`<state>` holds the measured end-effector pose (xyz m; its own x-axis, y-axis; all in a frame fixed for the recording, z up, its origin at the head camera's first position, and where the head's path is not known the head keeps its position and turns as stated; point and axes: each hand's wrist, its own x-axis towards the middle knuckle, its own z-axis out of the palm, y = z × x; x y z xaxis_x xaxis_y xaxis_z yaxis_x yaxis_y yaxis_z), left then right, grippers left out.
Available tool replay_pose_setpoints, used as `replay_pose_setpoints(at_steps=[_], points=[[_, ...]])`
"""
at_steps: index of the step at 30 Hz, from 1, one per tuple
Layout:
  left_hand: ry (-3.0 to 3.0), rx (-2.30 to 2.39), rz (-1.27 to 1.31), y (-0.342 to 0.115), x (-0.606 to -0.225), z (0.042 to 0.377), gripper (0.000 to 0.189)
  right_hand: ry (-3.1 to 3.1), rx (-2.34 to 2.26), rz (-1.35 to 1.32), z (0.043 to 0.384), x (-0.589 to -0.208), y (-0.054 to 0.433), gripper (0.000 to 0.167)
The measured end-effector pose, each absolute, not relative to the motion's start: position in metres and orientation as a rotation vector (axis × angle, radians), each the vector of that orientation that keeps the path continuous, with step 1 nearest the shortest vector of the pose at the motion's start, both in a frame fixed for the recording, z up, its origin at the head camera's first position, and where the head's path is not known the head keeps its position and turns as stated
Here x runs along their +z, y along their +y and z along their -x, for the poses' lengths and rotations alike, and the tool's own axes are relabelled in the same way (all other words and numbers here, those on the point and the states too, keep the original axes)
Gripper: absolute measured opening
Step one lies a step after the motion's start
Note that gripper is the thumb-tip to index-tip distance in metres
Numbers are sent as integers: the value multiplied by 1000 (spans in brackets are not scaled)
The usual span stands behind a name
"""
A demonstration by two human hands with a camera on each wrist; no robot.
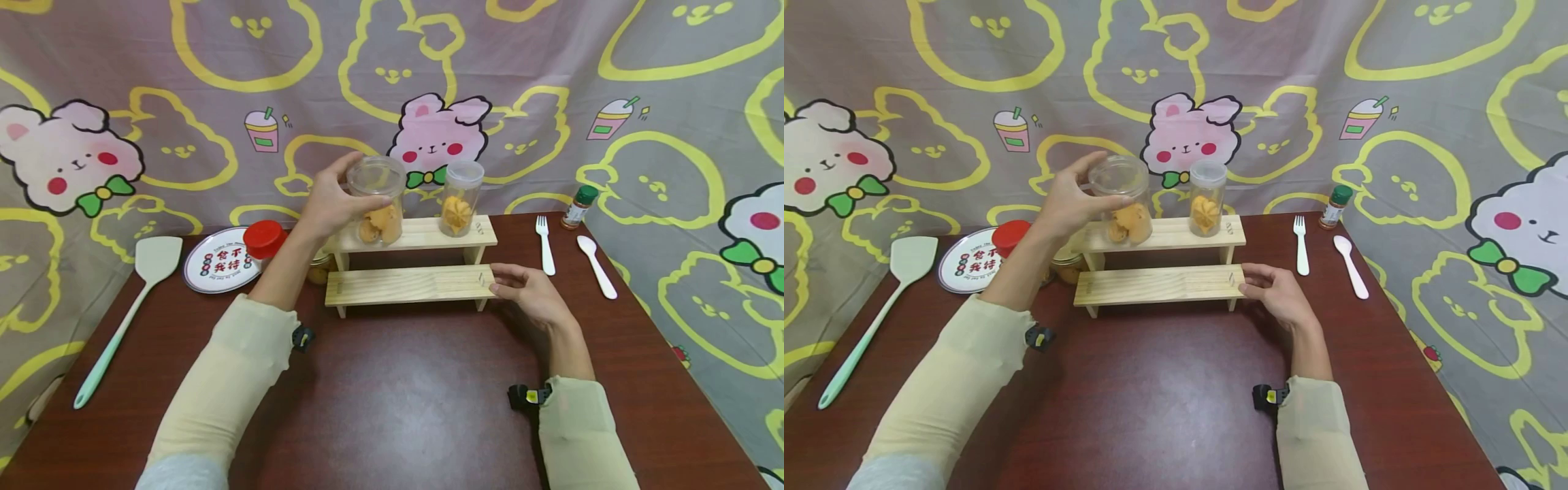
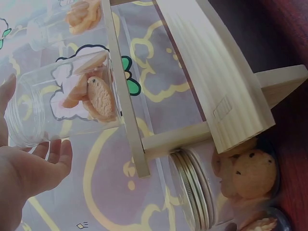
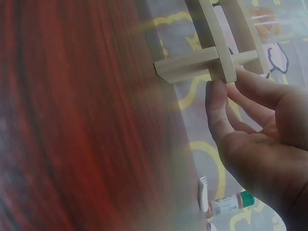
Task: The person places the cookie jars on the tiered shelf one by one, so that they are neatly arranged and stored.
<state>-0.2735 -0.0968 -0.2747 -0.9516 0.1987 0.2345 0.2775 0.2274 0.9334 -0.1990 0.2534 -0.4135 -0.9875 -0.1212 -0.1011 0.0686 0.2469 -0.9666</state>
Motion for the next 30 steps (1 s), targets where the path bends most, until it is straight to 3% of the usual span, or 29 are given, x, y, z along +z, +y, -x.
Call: replay_pose_setpoints(at_steps=[30], points=[[-2388, -1805, 458, -97, -283, 272, 92, 2366, -1808, 31, 200, -413, 255, 47]])
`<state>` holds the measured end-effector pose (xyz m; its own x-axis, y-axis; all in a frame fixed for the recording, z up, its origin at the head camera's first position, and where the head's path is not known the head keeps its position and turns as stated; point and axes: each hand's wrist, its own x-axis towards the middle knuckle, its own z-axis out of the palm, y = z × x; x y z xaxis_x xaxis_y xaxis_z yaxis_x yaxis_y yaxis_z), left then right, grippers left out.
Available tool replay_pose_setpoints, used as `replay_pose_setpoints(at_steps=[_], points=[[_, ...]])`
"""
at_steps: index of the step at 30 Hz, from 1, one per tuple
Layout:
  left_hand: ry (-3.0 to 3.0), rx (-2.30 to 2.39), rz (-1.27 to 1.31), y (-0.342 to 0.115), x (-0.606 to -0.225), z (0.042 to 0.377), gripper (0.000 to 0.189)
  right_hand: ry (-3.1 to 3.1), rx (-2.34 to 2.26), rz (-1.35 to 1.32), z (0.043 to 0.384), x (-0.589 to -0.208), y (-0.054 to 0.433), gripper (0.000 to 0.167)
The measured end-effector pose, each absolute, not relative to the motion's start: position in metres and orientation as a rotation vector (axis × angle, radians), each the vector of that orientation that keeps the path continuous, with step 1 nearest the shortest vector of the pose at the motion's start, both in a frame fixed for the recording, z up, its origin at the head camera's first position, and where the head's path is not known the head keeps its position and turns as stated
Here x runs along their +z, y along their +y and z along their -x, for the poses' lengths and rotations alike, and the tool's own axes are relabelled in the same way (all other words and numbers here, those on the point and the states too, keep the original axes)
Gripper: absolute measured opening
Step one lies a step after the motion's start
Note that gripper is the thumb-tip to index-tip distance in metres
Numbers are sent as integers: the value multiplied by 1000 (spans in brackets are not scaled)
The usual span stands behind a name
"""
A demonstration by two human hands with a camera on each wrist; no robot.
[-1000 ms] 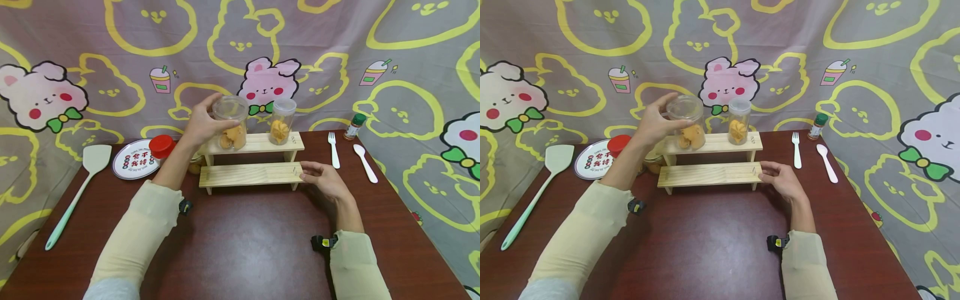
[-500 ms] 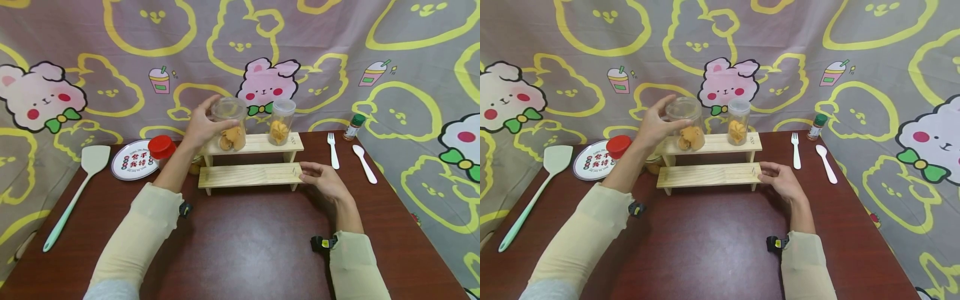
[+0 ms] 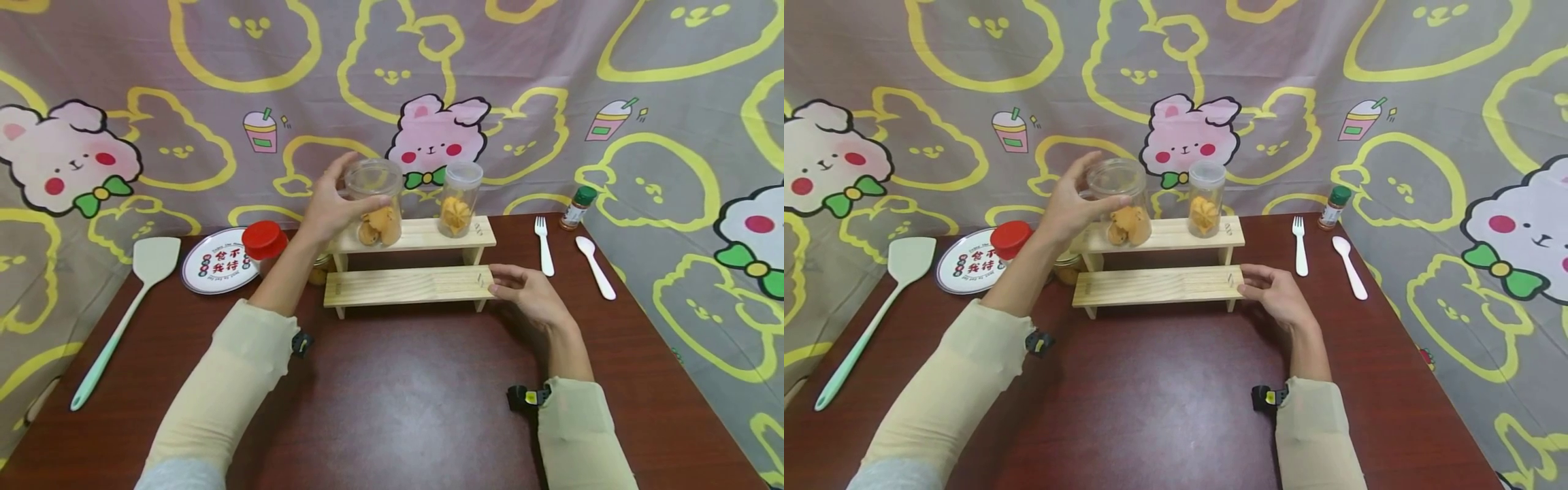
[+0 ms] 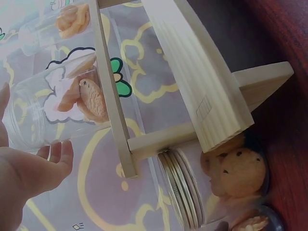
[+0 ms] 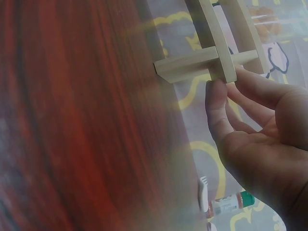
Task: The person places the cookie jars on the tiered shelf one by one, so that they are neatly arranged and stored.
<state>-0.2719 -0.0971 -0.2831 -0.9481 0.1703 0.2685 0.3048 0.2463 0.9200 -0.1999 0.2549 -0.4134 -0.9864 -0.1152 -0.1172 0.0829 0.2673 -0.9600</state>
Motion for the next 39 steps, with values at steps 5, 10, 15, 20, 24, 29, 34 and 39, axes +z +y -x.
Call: replay_pose_setpoints(at_steps=[5, 10, 15, 20, 24, 29, 34, 39], points=[[-2363, -1832, 495, -101, -286, 271, 92, 2369, -1816, 35, 201, -414, 255, 47], [-2388, -1847, 470, -110, -290, 270, 95, 2361, -1831, 51, 199, -413, 254, 48], [-2403, -1815, 432, -125, -294, 267, 92, 2350, -1838, 56, 199, -412, 253, 49], [-2402, -1793, 388, -140, -297, 264, 90, 2345, -1848, 55, 199, -413, 254, 49], [-2449, -1735, 339, -151, -299, 261, 89, 2343, -1847, 43, 200, -413, 254, 48], [-2527, -1578, 290, -167, -304, 258, 89, 2335, -1854, 31, 199, -413, 254, 48], [-2524, -1474, 253, -185, -308, 253, 87, 2333, -1843, 41, 199, -412, 254, 49], [-2496, -1406, 169, -201, -311, 245, 83, 2352, -1826, 26, 199, -412, 254, 50]])
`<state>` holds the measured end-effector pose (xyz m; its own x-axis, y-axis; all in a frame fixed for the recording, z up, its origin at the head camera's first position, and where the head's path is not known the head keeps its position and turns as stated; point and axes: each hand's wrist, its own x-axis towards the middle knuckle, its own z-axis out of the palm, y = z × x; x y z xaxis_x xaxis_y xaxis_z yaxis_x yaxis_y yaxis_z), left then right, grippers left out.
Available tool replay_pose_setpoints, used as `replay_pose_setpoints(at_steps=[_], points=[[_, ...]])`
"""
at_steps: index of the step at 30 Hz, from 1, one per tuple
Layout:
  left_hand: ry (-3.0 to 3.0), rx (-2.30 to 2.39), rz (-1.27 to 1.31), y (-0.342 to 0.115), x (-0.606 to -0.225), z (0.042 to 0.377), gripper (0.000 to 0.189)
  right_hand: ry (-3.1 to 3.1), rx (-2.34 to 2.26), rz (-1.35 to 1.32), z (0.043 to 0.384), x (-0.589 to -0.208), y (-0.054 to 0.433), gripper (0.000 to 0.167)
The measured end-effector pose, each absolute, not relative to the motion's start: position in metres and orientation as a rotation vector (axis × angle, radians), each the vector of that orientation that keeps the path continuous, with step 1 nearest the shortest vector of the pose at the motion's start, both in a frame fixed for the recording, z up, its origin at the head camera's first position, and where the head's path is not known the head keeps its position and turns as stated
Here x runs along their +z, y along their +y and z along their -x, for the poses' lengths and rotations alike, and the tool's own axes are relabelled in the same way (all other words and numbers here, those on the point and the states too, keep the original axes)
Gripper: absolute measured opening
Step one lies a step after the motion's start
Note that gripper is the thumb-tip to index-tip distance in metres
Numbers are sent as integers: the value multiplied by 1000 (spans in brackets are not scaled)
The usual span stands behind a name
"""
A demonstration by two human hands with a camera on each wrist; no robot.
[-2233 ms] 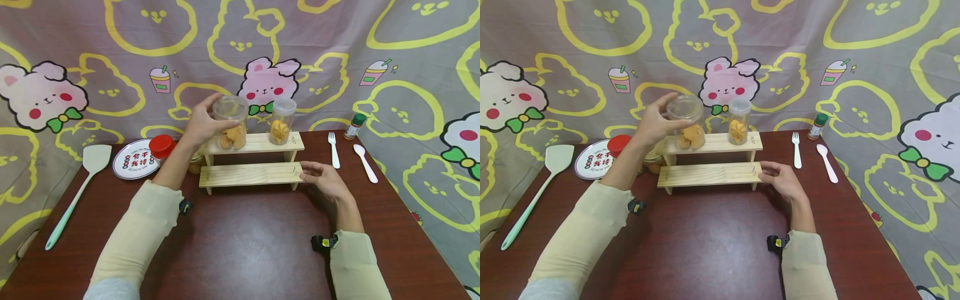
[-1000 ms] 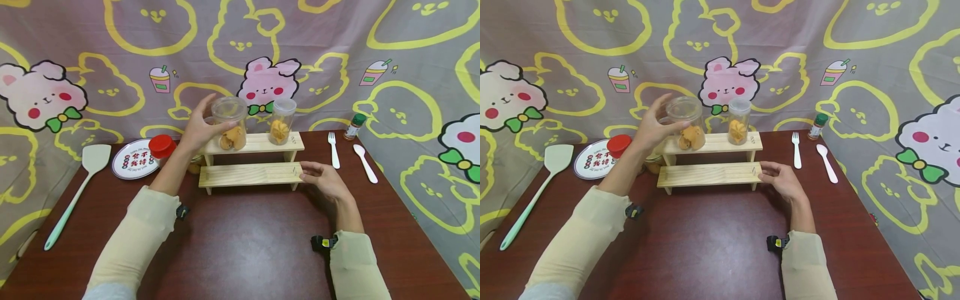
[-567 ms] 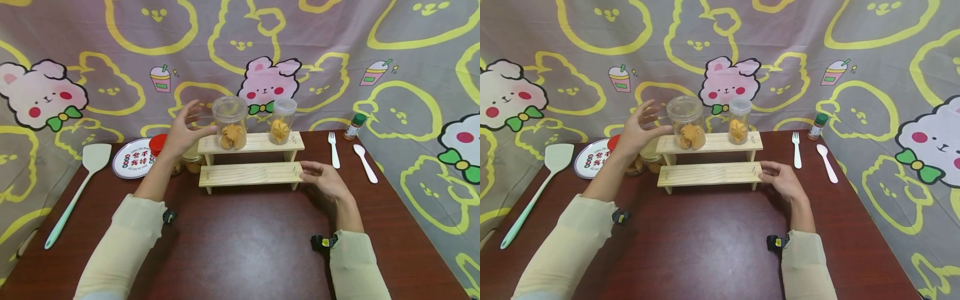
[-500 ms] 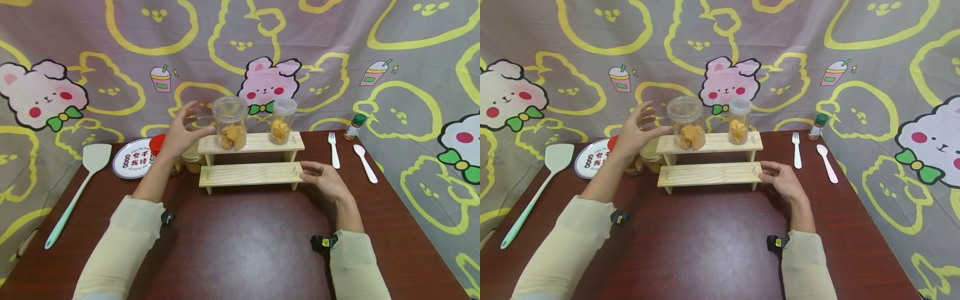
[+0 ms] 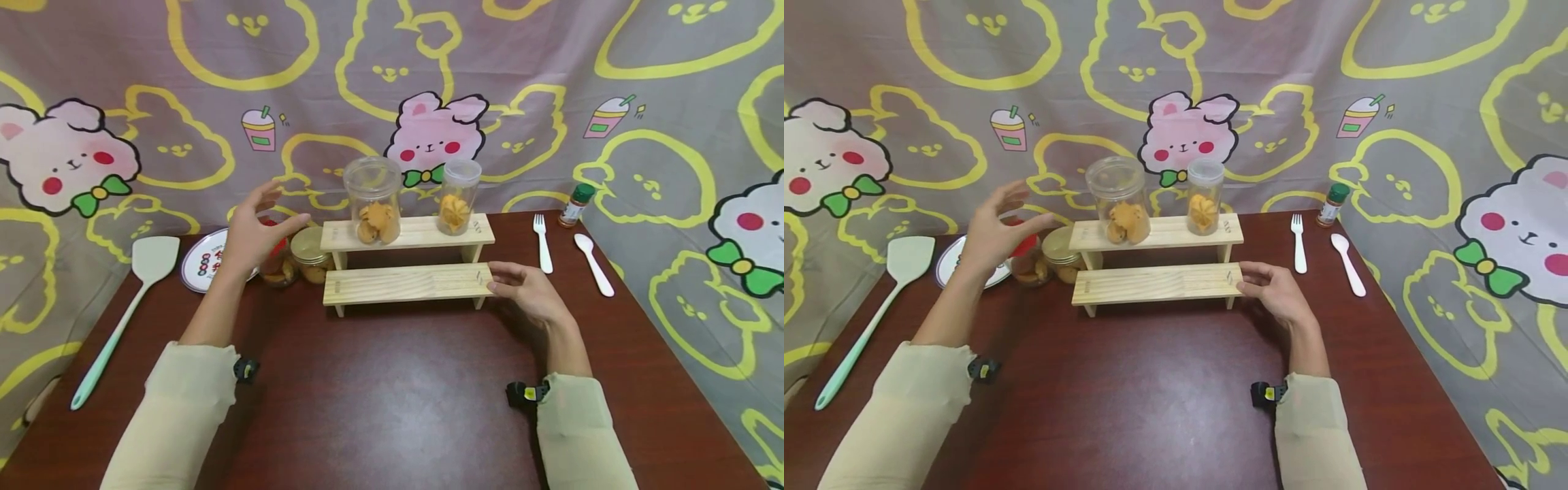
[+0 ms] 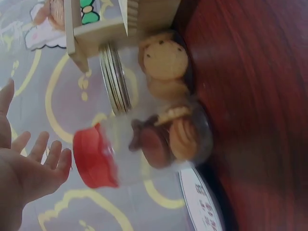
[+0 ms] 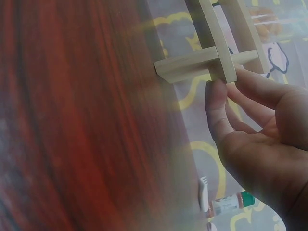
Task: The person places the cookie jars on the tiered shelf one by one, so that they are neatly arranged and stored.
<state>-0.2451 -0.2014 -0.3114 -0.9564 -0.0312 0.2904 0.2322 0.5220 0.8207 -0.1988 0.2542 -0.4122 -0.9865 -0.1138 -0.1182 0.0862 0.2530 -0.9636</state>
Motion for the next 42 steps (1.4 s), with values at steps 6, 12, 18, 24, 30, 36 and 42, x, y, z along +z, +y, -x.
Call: replay_pose_setpoints(at_steps=[6, 12, 18, 24, 30, 36, 42], points=[[-2434, -1362, 2, -218, -318, 239, 76, 2339, -1834, 25, 199, -412, 254, 51], [-2429, -1330, -112, -230, -329, 236, 75, 2319, -1864, 25, 198, -412, 254, 50], [-2437, -1338, -136, -238, -339, 235, 73, 2325, -1857, 25, 198, -411, 254, 50], [-2511, -1371, -130, -242, -346, 234, 78, 2322, -1855, 19, 198, -410, 254, 51], [-2519, -1400, -114, -243, -351, 234, 79, 2325, -1857, 20, 198, -411, 254, 51], [-2505, -1447, -143, -246, -356, 235, 79, 2332, -1853, 19, 198, -412, 255, 51], [-2515, -1467, -173, -248, -361, 237, 83, 2339, -1849, 29, 199, -413, 254, 50]])
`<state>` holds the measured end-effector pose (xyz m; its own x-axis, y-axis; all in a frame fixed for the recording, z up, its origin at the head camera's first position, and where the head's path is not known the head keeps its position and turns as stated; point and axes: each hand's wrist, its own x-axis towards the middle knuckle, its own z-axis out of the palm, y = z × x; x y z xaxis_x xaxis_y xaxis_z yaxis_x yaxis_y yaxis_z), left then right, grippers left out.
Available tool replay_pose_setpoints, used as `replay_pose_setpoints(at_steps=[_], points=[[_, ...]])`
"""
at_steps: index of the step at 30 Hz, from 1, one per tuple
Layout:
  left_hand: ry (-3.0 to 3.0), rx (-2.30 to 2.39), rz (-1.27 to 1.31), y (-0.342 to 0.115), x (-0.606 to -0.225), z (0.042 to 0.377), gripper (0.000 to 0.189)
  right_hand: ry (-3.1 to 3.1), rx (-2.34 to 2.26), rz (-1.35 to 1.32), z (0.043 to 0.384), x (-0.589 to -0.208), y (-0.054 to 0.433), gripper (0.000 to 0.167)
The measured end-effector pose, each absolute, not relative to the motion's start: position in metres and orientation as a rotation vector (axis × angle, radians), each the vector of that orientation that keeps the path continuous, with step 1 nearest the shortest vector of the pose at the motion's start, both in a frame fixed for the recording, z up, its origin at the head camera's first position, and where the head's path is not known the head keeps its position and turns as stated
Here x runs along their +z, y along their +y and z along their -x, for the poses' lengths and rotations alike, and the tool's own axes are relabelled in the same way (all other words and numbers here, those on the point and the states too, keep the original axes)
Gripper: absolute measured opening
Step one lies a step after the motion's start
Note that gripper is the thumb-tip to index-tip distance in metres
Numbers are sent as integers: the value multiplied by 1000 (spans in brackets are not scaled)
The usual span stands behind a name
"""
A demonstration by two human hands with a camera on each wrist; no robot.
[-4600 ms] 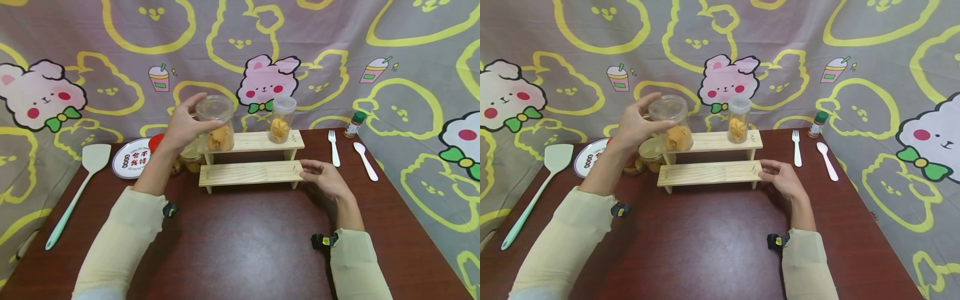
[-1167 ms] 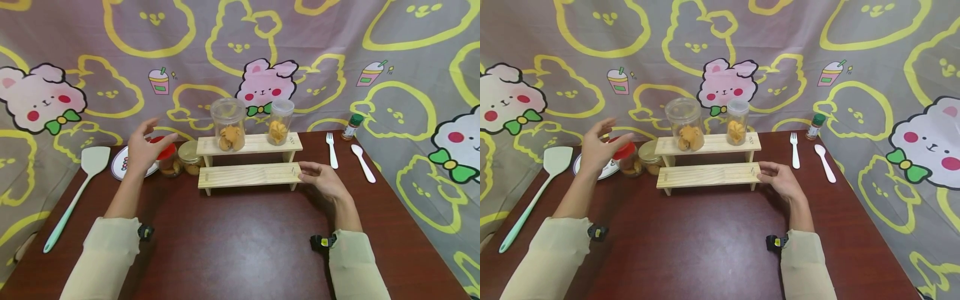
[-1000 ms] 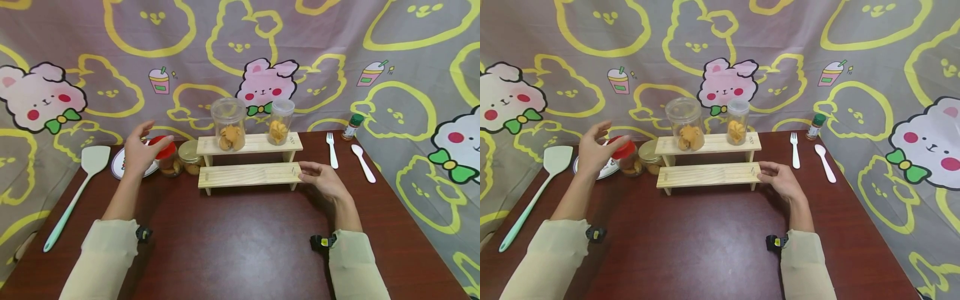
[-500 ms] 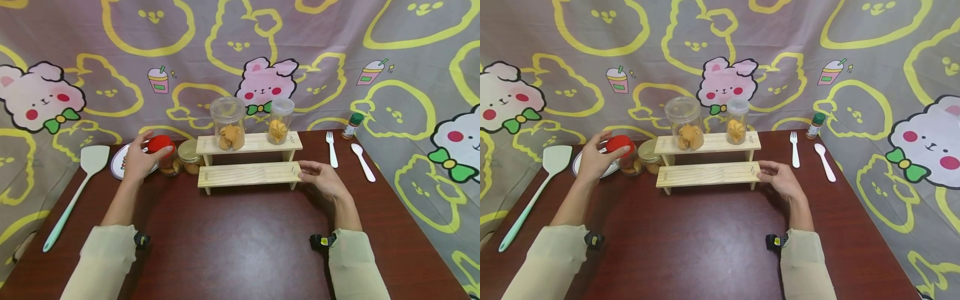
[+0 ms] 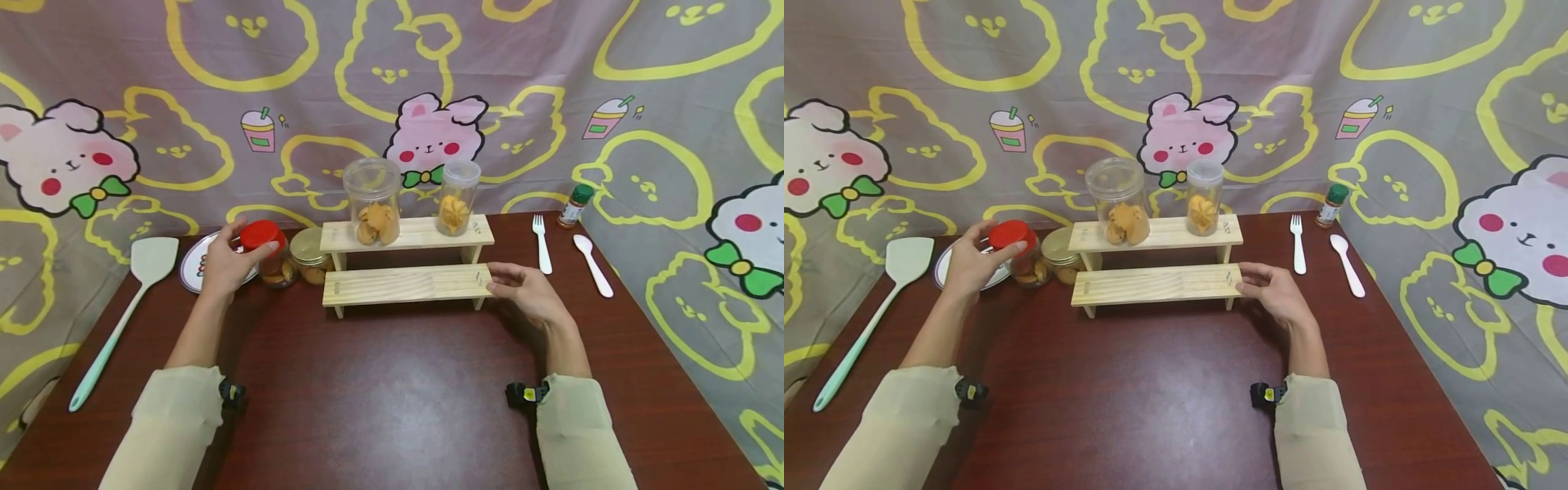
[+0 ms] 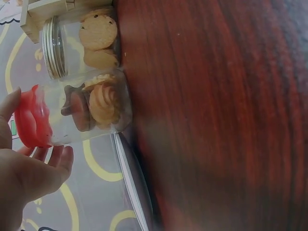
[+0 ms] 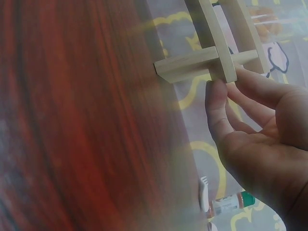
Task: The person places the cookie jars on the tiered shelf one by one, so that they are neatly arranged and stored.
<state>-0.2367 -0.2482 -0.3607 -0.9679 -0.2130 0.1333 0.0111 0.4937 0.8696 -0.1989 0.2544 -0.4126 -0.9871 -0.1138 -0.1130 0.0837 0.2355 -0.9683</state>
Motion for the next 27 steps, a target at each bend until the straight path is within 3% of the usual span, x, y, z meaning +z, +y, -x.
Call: replay_pose_setpoints(at_steps=[27], points=[[-2467, -1598, -179, -254, -375, 240, 80, 2346, -1826, 21, 199, -412, 255, 50]])
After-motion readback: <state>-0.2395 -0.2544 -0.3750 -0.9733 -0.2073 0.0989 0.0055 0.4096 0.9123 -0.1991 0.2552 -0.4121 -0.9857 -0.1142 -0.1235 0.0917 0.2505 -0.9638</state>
